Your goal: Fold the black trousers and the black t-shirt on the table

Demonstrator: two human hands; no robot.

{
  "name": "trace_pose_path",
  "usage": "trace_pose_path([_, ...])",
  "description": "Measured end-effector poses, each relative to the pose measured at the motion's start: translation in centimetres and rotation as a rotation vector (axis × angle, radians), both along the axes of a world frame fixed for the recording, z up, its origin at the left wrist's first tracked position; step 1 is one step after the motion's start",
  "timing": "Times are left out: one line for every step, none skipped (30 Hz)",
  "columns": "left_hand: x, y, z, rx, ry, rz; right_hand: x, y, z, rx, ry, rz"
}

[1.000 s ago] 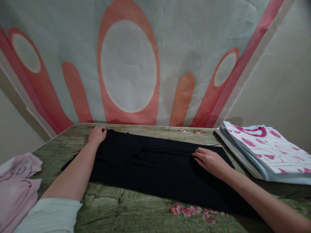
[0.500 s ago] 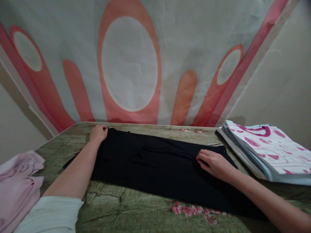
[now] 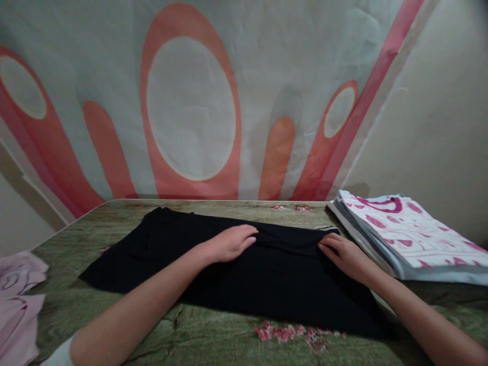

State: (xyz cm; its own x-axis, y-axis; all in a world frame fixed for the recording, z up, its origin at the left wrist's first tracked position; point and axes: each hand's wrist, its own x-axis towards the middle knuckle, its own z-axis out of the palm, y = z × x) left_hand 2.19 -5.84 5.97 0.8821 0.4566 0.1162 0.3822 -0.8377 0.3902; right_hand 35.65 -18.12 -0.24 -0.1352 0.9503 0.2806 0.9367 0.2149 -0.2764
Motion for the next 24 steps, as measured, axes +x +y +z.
trace_pose_path([0.8,-0.8,-0.9,-0.01,0.021,-0.027,0.6,0.1,-0.2,0.009,-0.008,-0.019])
trace_pose_path([1.4,-1.3,-1.7,-0.013,0.04,-0.046,1.3,0.2,-0.4,0.019,-0.025,-0.044])
trace_pose_path([1.8,-1.5,-2.4,-0.01,0.06,-0.054,1.8,0.3,-0.6,0.026,-0.046,-0.073])
trace_pose_path([2.0,-1.5,-2.9,0.0,0.081,-0.053,2.4,0.3,-0.7,0.028,-0.071,-0.102])
trace_pose_path([2.1,-1.4,-3.4,0.016,0.103,-0.046,2.8,0.3,-0.8,0.03,-0.1,-0.131])
trace_pose_path([2.1,-1.2,-3.8,0.036,0.124,-0.031,3.1,0.2,-0.8,0.027,-0.131,-0.151])
trace_pose_path([2.1,-1.0,-4.0,0.053,0.145,-0.011,3.3,0.2,-0.8,0.027,-0.164,-0.164])
trace_pose_path([2.1,-0.9,-4.2,0.064,0.163,0.011,3.3,0.1,-0.7,0.032,-0.196,-0.169])
trace_pose_path([2.1,-0.8,-4.3,0.068,0.179,0.03,3.1,0.1,-0.5,0.045,-0.224,-0.171])
trace_pose_path([2.1,-0.9,-4.3,0.064,0.194,0.048,2.7,0.0,-0.4,0.064,-0.243,-0.167])
trace_pose_path([2.2,-1.0,-4.3,0.056,0.207,0.066,2.1,0.0,-0.2,0.083,-0.251,-0.153])
trace_pose_path([2.4,-1.2,-4.3,0.047,0.215,0.084,1.4,-0.1,0.0,0.097,-0.245,-0.127])
trace_pose_path([2.7,-1.4,-4.2,0.039,0.219,0.096,0.5,-0.1,0.2,0.103,-0.228,-0.091])
trace_pose_path([3.0,-1.6,-4.1,0.034,0.218,0.101,-0.4,-0.2,0.3,0.096,-0.202,-0.043])
trace_pose_path([3.3,-1.8,-4.1,0.031,0.214,0.097,-1.4,-0.3,0.5,0.082,-0.173,0.012])
trace_pose_path([3.7,-1.8,-4.1,0.03,0.21,0.083,-2.2,-0.4,0.5,0.06,-0.147,0.071])
trace_pose_path([4.0,-1.7,-4.1,0.033,0.209,0.068,-2.8,-0.5,0.6,0.034,-0.124,0.125])
trace_pose_path([4.2,-1.5,-4.2,0.04,0.211,0.062,-3.2,-0.6,0.6,0.003,-0.106,0.17])
trace_pose_path([4.3,-1.1,-4.4,0.053,0.216,0.071,-3.5,-0.8,0.6,-0.033,-0.092,0.205])
trace_pose_path([4.3,-0.6,-4.6,0.07,0.221,0.093,-3.5,-0.9,0.7,-0.072,-0.082,0.225])
trace_pose_path([4.1,0.0,-4.8,0.09,0.225,0.127,-3.3,-1.1,0.7,-0.113,-0.074,0.23])
trace_pose_path([3.9,0.6,-5.1,0.108,0.227,0.169,-3.1,-1.2,0.8,-0.153,-0.068,0.225])
trace_pose_path([3.6,1.2,-5.3,0.121,0.231,0.21,-2.8,-1.3,1.0,-0.189,-0.064,0.214])
trace_pose_path([3.3,1.7,-5.5,0.129,0.236,0.244,-2.6,-1.4,1.2,-0.221,-0.061,0.201])
